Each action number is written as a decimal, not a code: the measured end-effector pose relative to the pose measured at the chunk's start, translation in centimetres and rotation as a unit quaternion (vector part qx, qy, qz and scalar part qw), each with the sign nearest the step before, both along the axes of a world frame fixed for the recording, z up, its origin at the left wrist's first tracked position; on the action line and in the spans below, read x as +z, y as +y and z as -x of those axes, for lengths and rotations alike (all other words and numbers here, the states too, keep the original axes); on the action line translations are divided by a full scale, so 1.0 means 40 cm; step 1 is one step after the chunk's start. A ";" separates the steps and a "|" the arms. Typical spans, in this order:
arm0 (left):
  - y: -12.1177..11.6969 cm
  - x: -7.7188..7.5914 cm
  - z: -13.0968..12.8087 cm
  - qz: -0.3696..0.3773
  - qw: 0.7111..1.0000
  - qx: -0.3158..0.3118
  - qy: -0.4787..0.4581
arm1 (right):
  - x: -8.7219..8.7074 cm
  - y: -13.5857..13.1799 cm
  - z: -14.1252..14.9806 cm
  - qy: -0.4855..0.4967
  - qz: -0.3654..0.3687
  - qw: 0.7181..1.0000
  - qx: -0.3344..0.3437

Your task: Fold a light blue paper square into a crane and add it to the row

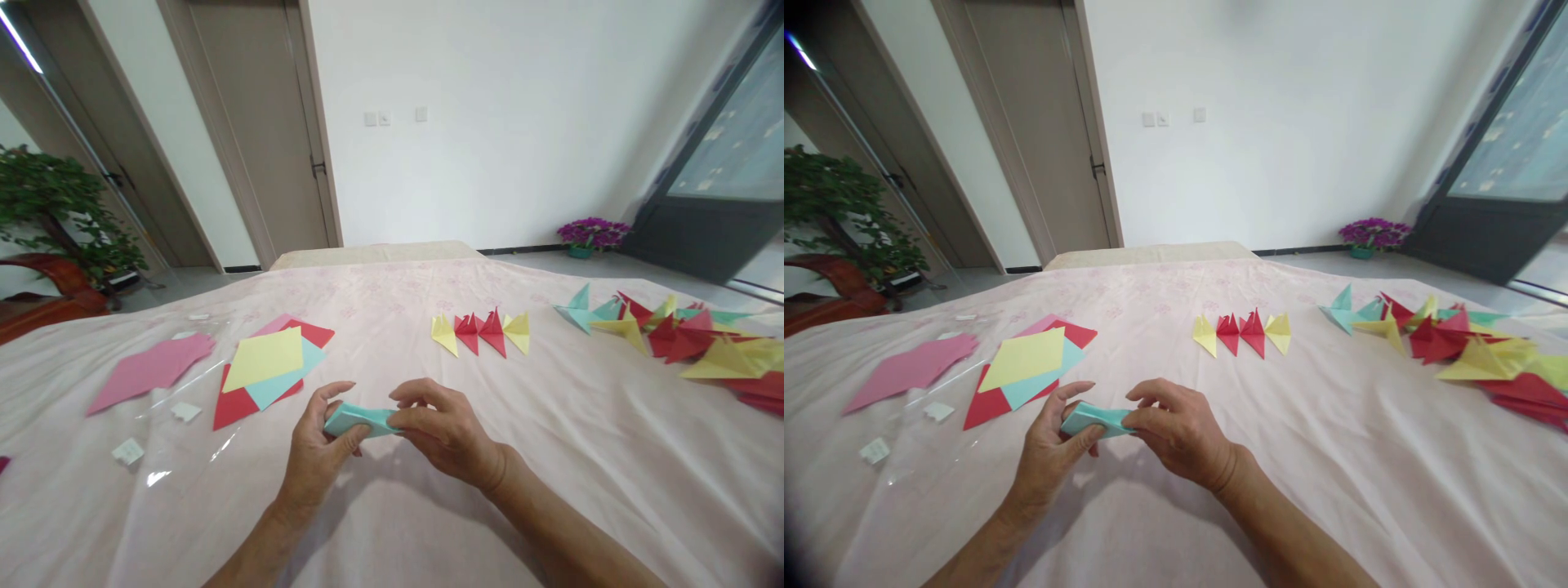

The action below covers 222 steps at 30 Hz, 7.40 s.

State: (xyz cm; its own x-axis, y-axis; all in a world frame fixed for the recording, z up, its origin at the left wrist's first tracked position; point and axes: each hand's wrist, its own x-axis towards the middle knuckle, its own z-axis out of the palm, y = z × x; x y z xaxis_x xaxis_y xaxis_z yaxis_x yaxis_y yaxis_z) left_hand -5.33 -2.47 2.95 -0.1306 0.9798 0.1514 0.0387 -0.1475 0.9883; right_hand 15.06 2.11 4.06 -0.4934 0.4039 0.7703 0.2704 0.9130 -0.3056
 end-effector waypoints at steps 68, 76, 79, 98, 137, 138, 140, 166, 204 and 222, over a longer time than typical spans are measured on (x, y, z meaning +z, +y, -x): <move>-0.007 -0.063 -0.003 -0.329 0.887 0.045 0.321 | -0.008 -0.075 0.114 0.315 0.608 0.728 -0.032; -0.008 -0.052 -0.010 -0.257 0.931 0.041 0.255 | -0.003 -0.073 0.107 0.304 0.602 0.735 -0.071; -0.009 -0.050 -0.024 -0.050 0.993 0.059 0.085 | -0.007 -0.069 0.099 0.321 0.571 0.754 -0.049; -0.012 -0.044 -0.069 0.081 0.963 -0.069 -0.247 | -0.008 -0.094 0.106 0.214 0.380 0.891 -0.128; -0.036 -0.031 -0.046 -0.154 0.979 0.082 0.107 | -0.028 -0.111 0.122 0.261 0.321 0.905 -0.099; -0.036 -0.031 -0.045 -0.159 0.978 0.081 0.108 | -0.027 -0.111 0.121 0.258 0.320 0.906 -0.099; -0.036 -0.032 -0.044 -0.169 0.976 0.078 0.111 | -0.023 -0.110 0.120 0.248 0.318 0.910 -0.096; -0.017 -0.022 -0.044 -0.069 0.991 -0.016 0.112 | -0.029 -0.073 0.103 0.218 0.413 0.880 -0.081; 0.076 -0.087 -0.012 -0.074 0.940 0.019 0.332 | -0.063 0.014 0.099 -0.214 0.305 0.898 -0.235; 0.058 -0.093 -0.003 -0.073 0.771 -0.088 0.627 | -0.082 0.000 0.080 -0.299 0.178 0.896 -0.276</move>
State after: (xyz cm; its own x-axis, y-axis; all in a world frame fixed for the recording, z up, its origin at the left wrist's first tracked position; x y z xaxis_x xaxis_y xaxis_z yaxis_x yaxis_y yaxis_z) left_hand -5.23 -0.15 -0.78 0.3401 0.9265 0.1611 0.9165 -0.3649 0.1637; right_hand 11.85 2.13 0.78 -0.4248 0.8810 0.2084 0.8631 0.4635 -0.2003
